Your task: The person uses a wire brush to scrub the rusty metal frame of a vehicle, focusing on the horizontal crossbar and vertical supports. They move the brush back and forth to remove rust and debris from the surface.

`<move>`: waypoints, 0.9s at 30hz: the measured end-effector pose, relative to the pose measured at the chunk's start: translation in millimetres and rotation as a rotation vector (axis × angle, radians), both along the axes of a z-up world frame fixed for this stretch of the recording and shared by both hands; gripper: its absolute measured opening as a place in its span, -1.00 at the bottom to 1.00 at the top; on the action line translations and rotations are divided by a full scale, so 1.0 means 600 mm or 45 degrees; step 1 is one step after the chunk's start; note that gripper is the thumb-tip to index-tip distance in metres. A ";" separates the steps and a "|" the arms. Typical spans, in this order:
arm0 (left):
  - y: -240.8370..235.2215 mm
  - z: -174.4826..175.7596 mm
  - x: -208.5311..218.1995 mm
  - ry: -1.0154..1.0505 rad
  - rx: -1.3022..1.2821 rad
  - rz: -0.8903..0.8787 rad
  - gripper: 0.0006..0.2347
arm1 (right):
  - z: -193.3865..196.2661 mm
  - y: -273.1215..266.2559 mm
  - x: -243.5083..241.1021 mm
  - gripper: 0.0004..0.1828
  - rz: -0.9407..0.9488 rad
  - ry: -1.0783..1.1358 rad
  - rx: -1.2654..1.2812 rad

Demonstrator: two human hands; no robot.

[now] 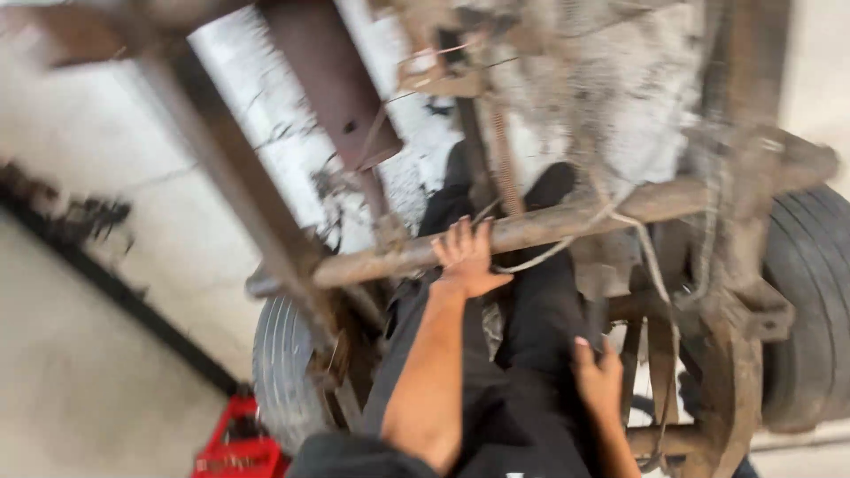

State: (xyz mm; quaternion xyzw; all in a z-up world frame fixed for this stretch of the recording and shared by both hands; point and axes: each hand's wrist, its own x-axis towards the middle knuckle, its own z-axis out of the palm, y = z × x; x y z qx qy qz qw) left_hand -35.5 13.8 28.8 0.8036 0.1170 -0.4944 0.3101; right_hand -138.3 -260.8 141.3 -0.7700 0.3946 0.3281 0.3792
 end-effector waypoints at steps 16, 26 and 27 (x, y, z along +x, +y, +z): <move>0.087 0.167 -0.034 -0.896 -0.170 0.969 -0.59 | 0.073 -0.065 -0.002 -0.72 -0.016 -0.011 0.188; 0.154 0.110 -0.140 -0.645 0.558 0.883 -0.21 | 0.029 -0.159 -0.023 -0.65 -0.041 -0.133 0.219; 0.146 0.128 -0.130 -0.475 0.363 0.975 -0.39 | 0.030 -0.168 -0.024 -0.66 0.012 -0.122 0.201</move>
